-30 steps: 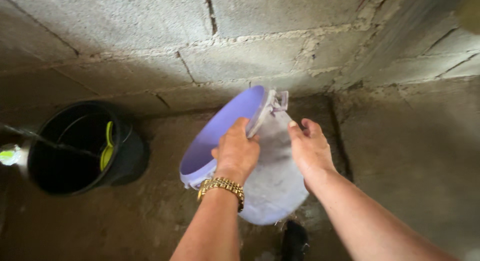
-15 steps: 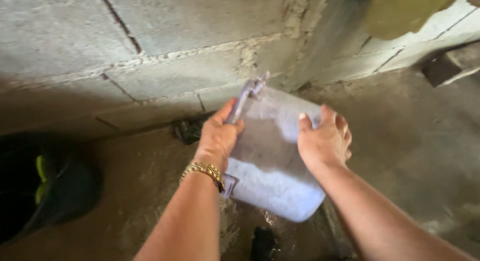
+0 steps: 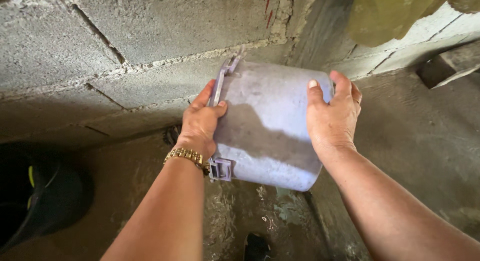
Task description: The person uses a green scoop to transfer water from a black bucket into a purple bucket, then refills the black bucket from a wall tap. They rinse their hands and place the purple bucket on the floor.
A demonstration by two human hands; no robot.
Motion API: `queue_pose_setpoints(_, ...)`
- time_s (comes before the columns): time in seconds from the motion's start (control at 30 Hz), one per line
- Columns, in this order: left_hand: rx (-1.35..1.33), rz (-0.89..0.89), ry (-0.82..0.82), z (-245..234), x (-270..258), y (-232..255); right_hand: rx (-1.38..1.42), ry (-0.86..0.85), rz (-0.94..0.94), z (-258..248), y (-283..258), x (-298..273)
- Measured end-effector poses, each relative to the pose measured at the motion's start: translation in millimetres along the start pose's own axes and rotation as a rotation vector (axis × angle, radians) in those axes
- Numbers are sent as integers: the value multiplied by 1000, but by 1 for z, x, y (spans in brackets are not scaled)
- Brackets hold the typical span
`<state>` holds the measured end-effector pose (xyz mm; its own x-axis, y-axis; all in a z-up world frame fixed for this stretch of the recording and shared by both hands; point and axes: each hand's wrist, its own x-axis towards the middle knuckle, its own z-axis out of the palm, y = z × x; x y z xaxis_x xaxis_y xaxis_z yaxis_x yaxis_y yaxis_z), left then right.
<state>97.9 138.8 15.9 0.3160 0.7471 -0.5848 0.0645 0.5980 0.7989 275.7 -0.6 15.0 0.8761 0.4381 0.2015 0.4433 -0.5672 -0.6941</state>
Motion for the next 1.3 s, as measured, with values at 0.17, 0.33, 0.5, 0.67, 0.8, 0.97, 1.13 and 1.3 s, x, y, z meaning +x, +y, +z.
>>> queue_pose_setpoints(0.17,-59,33,14,-20,2,-5,65,-39,-3,4,-14,-4)
queue_pose_setpoints(0.33,-151,101,57,-45,1,-15,45,-97,0,18,-30,-8)
queue_pose_setpoints(0.5,-15,240,122,-67,-3,-26,-128,-214,63,37,-42,-33)
queue_pose_setpoints(0.67,484,317,284,-83,-31,-24,-165,-477,120,57,-76,-82)
queue_pose_setpoints(0.8,689,121,358,-105,-63,-18,66,-667,167,65,-116,-115)
queue_pose_setpoints(0.97,830,226,410,-140,-80,-19,5,-679,-220,76,-160,-153)
queue_pose_setpoints(1.13,1032,272,370,-179,-91,-33,-97,-746,-574,79,-174,-194)
queue_pose_setpoints(1.3,1188,356,278,-216,-98,-31,-432,-873,-614,103,-180,-223)
